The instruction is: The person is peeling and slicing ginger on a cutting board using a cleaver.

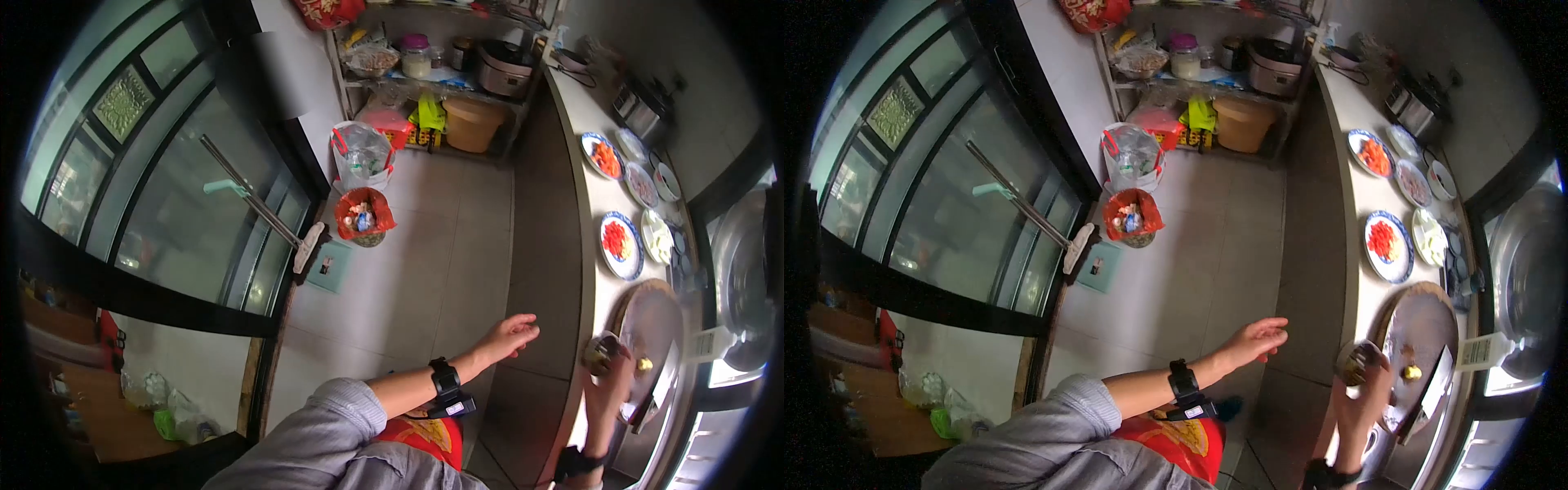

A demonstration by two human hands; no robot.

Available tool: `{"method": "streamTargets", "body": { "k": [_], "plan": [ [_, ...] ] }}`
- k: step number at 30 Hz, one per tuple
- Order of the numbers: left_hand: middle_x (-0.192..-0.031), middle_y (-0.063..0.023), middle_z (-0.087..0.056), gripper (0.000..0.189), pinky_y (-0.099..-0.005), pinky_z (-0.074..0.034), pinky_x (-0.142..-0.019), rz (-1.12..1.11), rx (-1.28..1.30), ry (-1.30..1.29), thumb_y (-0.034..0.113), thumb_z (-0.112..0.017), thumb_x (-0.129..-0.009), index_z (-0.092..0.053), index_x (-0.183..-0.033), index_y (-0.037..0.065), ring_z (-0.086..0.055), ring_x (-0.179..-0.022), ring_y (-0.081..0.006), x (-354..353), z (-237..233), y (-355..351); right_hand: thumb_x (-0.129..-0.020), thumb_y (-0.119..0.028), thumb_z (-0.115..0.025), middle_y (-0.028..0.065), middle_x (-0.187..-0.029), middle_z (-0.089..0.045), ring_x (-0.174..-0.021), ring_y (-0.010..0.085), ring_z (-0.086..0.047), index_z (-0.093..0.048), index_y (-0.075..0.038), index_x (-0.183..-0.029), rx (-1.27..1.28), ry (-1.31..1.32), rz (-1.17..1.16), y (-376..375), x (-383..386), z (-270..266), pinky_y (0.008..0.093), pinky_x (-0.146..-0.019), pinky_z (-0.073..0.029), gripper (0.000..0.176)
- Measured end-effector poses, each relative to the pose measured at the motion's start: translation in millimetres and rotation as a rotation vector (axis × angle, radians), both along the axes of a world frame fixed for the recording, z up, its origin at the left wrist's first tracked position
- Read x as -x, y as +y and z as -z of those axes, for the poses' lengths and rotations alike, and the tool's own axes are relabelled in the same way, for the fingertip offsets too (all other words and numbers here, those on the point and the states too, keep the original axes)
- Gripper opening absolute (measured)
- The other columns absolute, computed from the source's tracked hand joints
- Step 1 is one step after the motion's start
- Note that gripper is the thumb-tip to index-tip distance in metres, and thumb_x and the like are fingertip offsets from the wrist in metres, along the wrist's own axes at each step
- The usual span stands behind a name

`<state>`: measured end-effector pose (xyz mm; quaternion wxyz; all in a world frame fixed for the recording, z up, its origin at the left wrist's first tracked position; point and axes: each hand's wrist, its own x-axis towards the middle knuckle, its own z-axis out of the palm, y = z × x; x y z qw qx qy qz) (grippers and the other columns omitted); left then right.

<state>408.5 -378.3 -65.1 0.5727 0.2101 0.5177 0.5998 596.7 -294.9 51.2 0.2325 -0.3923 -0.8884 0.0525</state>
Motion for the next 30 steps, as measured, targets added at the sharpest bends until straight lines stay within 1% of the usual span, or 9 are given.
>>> {"method": "streamTargets", "body": {
  "k": [4, 6, 7, 12, 14, 18, 22, 28, 30],
  "plan": [
    [-0.105, -0.0047, -0.056, 0.054, -0.0284, -0.049, -0.063, -0.097, -0.053, -0.672, 0.054, -0.045, -0.084, -0.048, -0.118, 0.012, -0.058, -0.079, -0.0137, 86.4, 10.0, -21.4, -0.056, -0.011, -0.072, 0.0191, -0.111, -0.050, -0.099, 0.0349, -0.052, -0.048, -0.002, -0.093, 0.116, 0.114, -0.264, -19.9, 154.5, 37.1, 0.0385, -0.076, -0.049, 0.045],
    [-0.113, -0.0043, -0.054, 0.055, -0.0310, -0.049, -0.070, -0.045, -0.265, -0.753, 0.056, -0.033, -0.087, -0.048, -0.117, 0.013, -0.059, -0.087, -0.0146, 134.9, 35.8, -28.3, -0.057, -0.013, -0.071, 0.0202, -0.110, -0.050, -0.099, 0.0349, -0.052, -0.048, -0.001, -0.089, 0.153, 0.097, -0.394, -29.6, 224.2, 52.4, 0.0390, -0.074, -0.049, 0.042],
    [-0.116, -0.0044, -0.053, 0.053, -0.0328, -0.047, -0.081, -0.252, -0.246, -0.852, 0.053, -0.025, -0.090, -0.048, -0.117, 0.013, -0.056, -0.095, -0.0159, 154.8, 40.7, -26.2, -0.057, -0.015, -0.071, 0.0204, -0.109, -0.050, -0.097, 0.0346, -0.053, -0.048, -0.001, -0.089, 0.134, 0.097, -0.460, -31.7, 256.8, 63.4, 0.0389, -0.073, -0.049, 0.042],
    [-0.116, -0.0082, -0.054, 0.051, -0.0371, -0.041, -0.092, -0.581, -0.365, -0.789, 0.046, -0.028, -0.091, -0.049, -0.115, 0.007, -0.052, -0.106, -0.0199, 273.6, 72.3, -47.9, -0.060, -0.022, -0.072, 0.0190, -0.112, -0.049, -0.095, 0.0341, -0.052, -0.049, -0.003, -0.091, 0.250, 0.083, -0.649, -38.6, 398.9, 130.7, 0.0395, -0.074, -0.049, 0.043],
    [-0.110, -0.0053, -0.057, 0.050, -0.0344, -0.046, -0.084, -0.750, -0.240, -0.752, 0.049, -0.028, -0.090, -0.051, -0.112, 0.009, -0.056, -0.095, -0.0180, 319.7, 81.9, -52.1, -0.061, -0.023, -0.072, 0.0206, -0.118, -0.045, -0.100, 0.0350, -0.050, -0.048, -0.003, -0.099, 0.368, 0.024, -0.731, -37.9, 445.9, 148.8, 0.0409, -0.078, -0.047, 0.050],
    [-0.093, 0.0019, -0.059, 0.046, -0.0253, -0.043, -0.059, -0.926, 0.001, -0.534, 0.054, -0.038, -0.087, -0.051, -0.108, 0.015, -0.055, -0.074, -0.0107, 414.9, 135.5, -69.1, -0.064, -0.021, -0.071, 0.0182, -0.126, -0.040, -0.105, 0.0351, -0.048, -0.047, -0.005, -0.111, 0.568, 0.008, -0.723, -26.1, 501.0, 198.1, 0.0409, -0.082, -0.045, 0.055],
    [-0.094, -0.0014, -0.058, 0.041, -0.0246, -0.044, -0.062, -1.053, 0.179, -0.133, 0.041, -0.052, -0.085, -0.047, -0.112, 0.011, -0.054, -0.080, -0.0093, 493.4, 210.6, -78.2, -0.064, -0.014, -0.070, 0.0172, -0.123, -0.044, -0.103, 0.0344, -0.050, -0.050, -0.005, -0.107, 0.649, -0.065, -0.691, 2.0, 501.8, 272.7, 0.0404, -0.082, -0.046, 0.048],
    [-0.113, -0.0080, -0.048, 0.065, -0.0282, -0.045, -0.074, -1.210, 0.385, 0.413, 0.022, -0.066, -0.078, -0.029, -0.128, 0.004, -0.051, -0.093, -0.0146, 549.7, 312.0, -49.0, -0.065, -0.007, -0.066, 0.0189, -0.113, -0.050, -0.096, 0.0326, -0.053, -0.055, -0.005, -0.099, 0.809, -0.263, -0.529, 25.9, 468.3, 364.9, 0.0394, -0.078, -0.047, 0.036],
    [-0.117, -0.0105, -0.043, 0.070, -0.0301, -0.036, -0.091, -1.262, 0.397, 0.595, 0.012, -0.068, -0.075, -0.025, -0.130, 0.002, -0.045, -0.105, -0.0194, 556.2, 337.6, -36.0, -0.063, -0.005, -0.066, 0.0175, -0.114, -0.049, -0.097, 0.0317, -0.053, -0.055, -0.004, -0.099, 0.804, -0.341, -0.496, 27.4, 458.4, 386.6, 0.0393, -0.077, -0.048, 0.038]
  ]
}}
